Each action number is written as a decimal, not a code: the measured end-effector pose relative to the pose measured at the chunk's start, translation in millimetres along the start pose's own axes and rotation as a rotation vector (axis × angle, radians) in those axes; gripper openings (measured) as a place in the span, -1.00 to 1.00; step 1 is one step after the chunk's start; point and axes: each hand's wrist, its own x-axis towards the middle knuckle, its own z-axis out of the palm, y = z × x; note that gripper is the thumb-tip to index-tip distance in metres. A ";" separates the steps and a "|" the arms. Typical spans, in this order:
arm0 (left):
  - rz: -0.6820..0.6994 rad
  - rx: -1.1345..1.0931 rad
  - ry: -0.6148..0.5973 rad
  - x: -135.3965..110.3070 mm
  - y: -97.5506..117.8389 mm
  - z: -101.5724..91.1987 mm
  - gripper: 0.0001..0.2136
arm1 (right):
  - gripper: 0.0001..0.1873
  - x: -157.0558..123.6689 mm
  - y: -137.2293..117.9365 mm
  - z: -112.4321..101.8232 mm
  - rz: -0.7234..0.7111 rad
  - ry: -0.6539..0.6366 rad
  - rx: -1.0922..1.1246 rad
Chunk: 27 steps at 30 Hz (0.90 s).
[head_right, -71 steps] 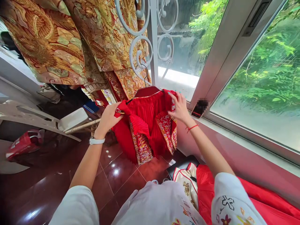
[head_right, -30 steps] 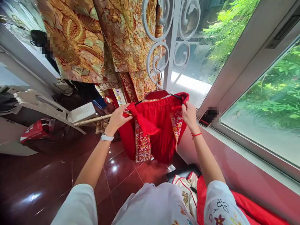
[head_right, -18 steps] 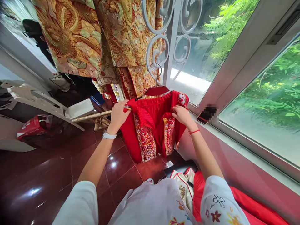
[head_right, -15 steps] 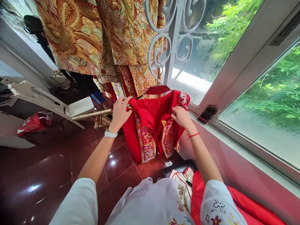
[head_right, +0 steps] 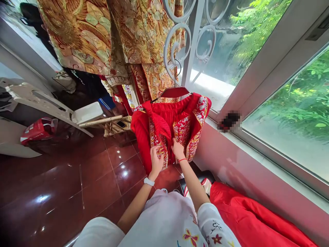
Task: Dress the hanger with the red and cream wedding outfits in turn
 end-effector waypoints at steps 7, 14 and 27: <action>-0.086 -0.009 -0.339 -14.9 -21.4 24.0 -0.52 | -0.69 -39.4 22.1 28.2 -0.149 0.009 0.144; -0.036 0.054 -0.446 -50.4 -12.9 13.9 -0.76 | -0.74 -97.5 37.2 42.9 -0.299 0.119 0.551; 0.102 0.137 -0.327 -81.5 -3.3 -9.9 -0.74 | -0.79 -122.8 20.3 62.9 -0.339 0.781 0.437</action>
